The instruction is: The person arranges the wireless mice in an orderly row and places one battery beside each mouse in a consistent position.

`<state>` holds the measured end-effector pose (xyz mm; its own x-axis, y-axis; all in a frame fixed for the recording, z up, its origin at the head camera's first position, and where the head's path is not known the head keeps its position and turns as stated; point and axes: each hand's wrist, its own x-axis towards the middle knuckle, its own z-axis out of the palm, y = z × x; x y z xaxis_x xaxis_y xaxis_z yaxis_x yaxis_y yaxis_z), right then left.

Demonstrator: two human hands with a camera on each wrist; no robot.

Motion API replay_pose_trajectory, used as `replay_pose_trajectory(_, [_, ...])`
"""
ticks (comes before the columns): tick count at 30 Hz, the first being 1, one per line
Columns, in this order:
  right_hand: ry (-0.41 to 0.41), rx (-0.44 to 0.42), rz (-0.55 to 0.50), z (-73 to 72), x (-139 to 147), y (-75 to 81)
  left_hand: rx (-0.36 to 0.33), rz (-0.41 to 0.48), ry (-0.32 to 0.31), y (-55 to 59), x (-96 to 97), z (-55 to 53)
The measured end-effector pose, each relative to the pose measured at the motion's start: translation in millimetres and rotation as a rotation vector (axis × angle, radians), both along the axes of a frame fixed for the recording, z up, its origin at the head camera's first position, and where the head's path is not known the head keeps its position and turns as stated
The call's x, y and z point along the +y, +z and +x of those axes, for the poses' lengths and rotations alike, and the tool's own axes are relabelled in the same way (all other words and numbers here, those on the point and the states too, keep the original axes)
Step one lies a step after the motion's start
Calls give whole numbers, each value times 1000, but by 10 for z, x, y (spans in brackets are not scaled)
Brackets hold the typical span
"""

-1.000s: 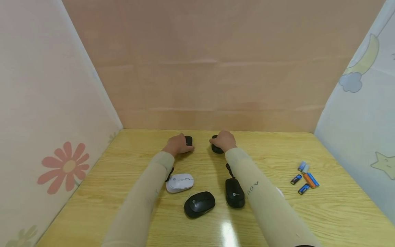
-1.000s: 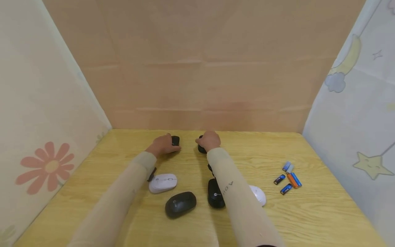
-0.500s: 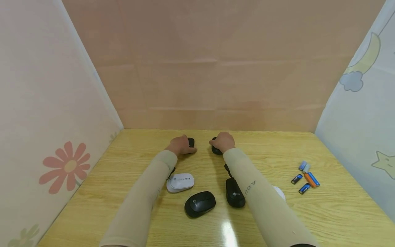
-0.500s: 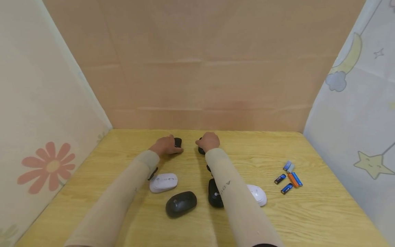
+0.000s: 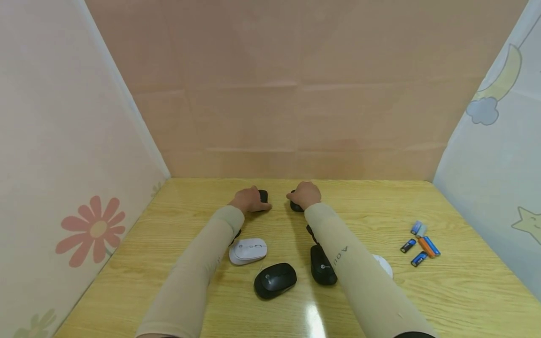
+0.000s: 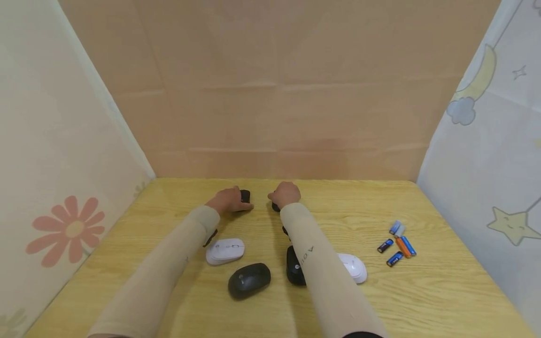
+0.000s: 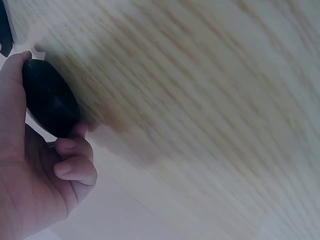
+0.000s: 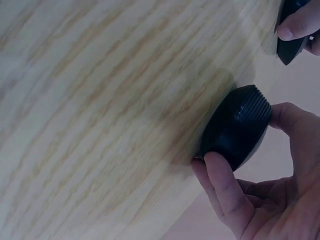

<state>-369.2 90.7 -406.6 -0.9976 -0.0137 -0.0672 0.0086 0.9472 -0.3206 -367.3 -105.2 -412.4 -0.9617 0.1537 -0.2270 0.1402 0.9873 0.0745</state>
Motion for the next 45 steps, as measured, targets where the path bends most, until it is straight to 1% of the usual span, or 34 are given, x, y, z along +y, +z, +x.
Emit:
replay_pose_trajectory(8, [8,10,15,-23,-16,-37,-7,-4,10,-26,13,-35])
replay_pose_trajectory(16, [27,-39,24,-9,-1,3,-28,-22,9,-4,38,-19])
replay_pose_trajectory(24, [20,-67,39,21,11,46,-39,33,10,16,60,18])
replay_pose_trajectory(30, [25,-64,56,35,28,63,-53,64,19,-9,66,-3])
replay_pose_trajectory(37, [25,-81,44,60,50,81,-56,77,19,-21,75,-14])
replay_pose_trajectory(45, [65,-90,67,78,76,118,-31,65,3,-15,51,-6])
